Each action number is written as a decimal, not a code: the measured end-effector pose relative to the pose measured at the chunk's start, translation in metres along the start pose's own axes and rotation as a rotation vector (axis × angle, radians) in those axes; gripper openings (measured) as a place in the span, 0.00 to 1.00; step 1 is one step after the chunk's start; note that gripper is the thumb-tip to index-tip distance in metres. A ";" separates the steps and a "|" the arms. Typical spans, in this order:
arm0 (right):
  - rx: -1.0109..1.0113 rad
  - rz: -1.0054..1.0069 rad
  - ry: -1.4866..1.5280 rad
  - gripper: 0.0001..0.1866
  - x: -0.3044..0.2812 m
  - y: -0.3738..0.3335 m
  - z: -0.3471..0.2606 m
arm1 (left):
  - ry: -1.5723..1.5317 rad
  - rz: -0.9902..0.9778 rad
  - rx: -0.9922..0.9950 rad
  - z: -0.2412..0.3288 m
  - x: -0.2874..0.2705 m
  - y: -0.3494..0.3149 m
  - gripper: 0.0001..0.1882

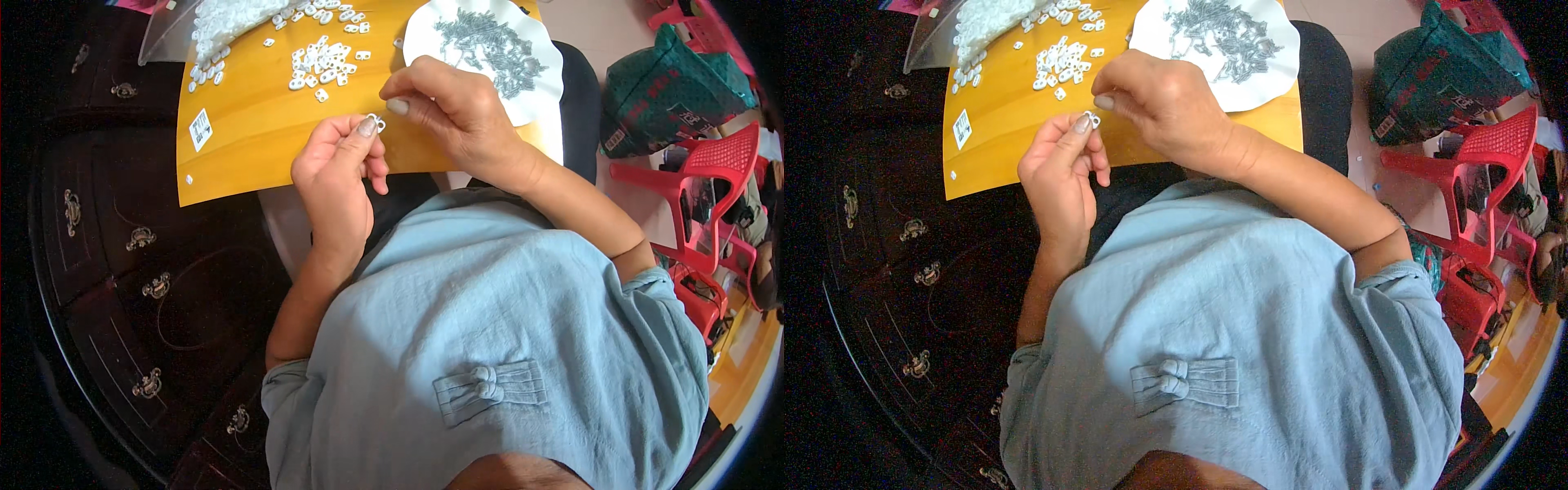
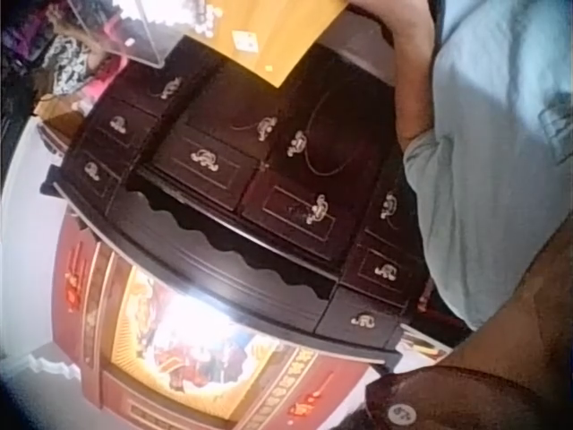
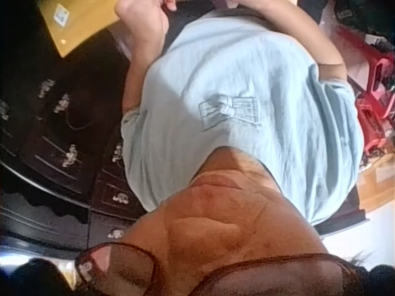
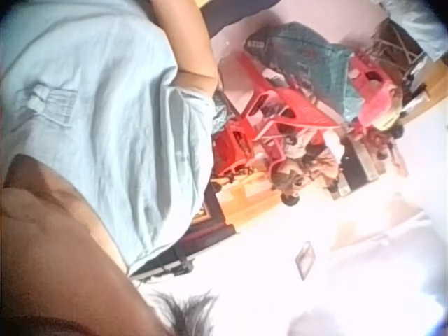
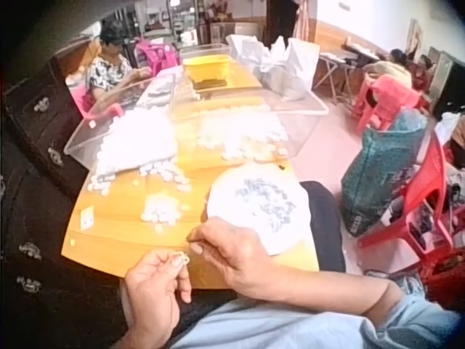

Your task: Assembling small white plastic components by manually inserting tiny metal parts.

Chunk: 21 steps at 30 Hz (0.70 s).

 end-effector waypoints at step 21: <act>0.101 -0.154 0.000 0.06 0.012 0.001 -0.002 | -0.028 -0.063 -0.005 -0.003 -0.009 0.000 0.05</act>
Point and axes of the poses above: each hand's wrist, its own y-axis towards the middle knuckle, its own x-axis out of the palm, z = x × y, the point moved 3 cm from there along y, towards the middle knuckle, and after that the axes turned 2 degrees about -y, right-handed, at the moved point
